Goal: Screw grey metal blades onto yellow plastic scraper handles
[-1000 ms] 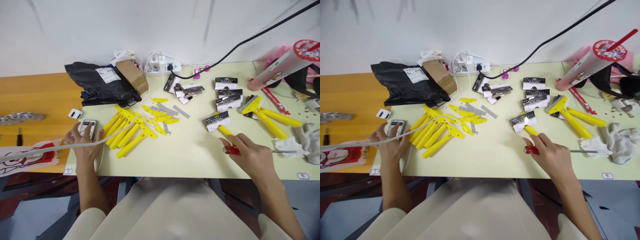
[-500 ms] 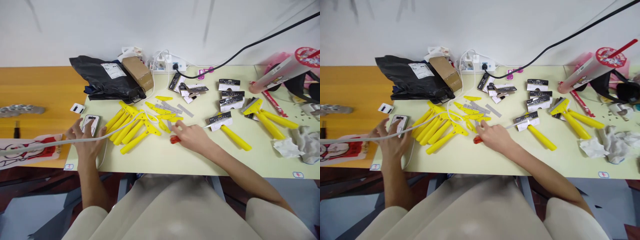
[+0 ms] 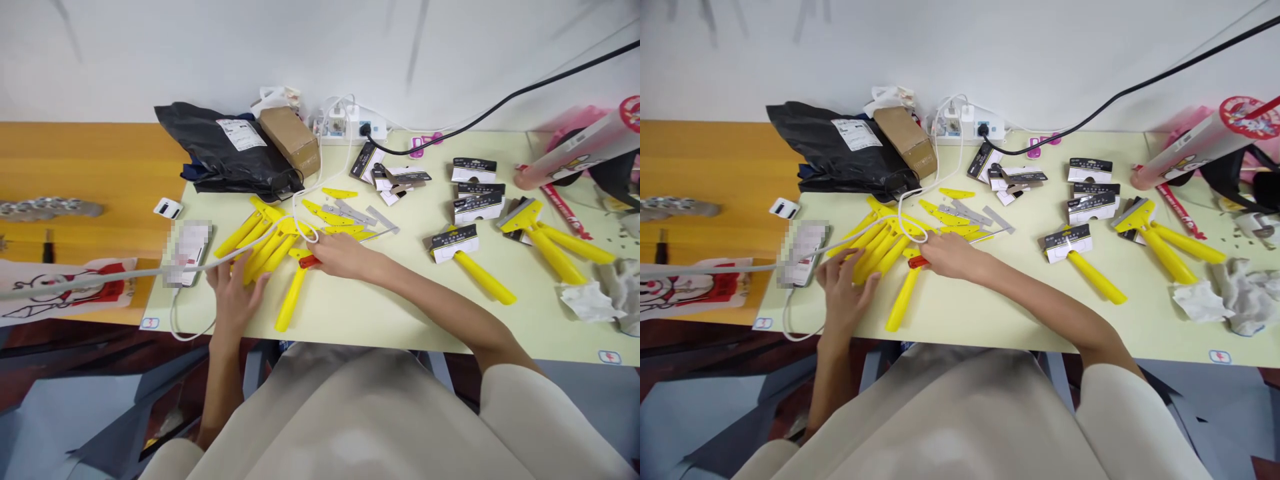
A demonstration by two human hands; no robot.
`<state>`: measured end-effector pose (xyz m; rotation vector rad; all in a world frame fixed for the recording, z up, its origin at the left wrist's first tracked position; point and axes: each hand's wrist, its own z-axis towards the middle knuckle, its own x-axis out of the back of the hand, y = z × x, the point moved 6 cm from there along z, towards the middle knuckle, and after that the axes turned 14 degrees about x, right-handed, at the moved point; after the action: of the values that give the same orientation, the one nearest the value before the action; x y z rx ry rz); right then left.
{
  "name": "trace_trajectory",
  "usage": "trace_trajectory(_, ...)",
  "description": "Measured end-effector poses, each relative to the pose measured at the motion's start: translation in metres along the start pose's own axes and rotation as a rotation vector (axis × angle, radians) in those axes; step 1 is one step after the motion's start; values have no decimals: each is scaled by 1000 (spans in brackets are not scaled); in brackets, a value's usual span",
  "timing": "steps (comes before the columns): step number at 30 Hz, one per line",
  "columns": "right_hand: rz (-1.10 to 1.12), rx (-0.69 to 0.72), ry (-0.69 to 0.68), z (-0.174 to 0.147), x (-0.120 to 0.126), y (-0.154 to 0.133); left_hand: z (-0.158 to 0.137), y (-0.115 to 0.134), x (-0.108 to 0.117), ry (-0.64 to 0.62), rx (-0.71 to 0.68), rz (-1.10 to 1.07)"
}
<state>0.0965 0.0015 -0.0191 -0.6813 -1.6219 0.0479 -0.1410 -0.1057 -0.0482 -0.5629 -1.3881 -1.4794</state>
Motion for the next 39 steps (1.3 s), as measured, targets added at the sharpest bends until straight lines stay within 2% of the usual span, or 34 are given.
trace_trajectory(4, -57, -67, 49, -29, 27, -5, -16, 36, -7, -31, -124, -130)
trace_trajectory(7, -69, -110, 83, -53, 42, -15, -21, 66, -13, -93, -107, -301)
trace_trajectory(9, -71, -122, 90, -65, 45, -24, -22, 84, -24, -228, -21, -519)
trace_trajectory(13, -100, -156, 85, -91, 40, -39, -32, 118, -55, -636, 250, -1030)
trace_trajectory(15, -103, -191, 109, -112, 43, -38, -38, 126, -61, -729, 366, -1146)
trace_trajectory(19, -123, -362, 205, -158, 56, -7, -48, 123, -56, -752, 533, -1257)
trace_trajectory(21, -149, -414, 183, -167, 55, 15, -52, 119, -53, -757, 599, -1288)
trace_trajectory(24, -145, -411, 70, -156, 40, 41, -57, 116, -50, -722, 666, -1291)
trace_trajectory(27, -92, -311, -9, -129, 20, 48, -59, 114, -50, -666, 702, -1280)
trace_trajectory(32, -3, -143, 3, -98, 3, 40, -61, 112, -53, -635, 731, -1254)
trace_trajectory(39, -43, -151, -13, -96, -3, 44, -58, 119, -64, -693, 708, -1253)
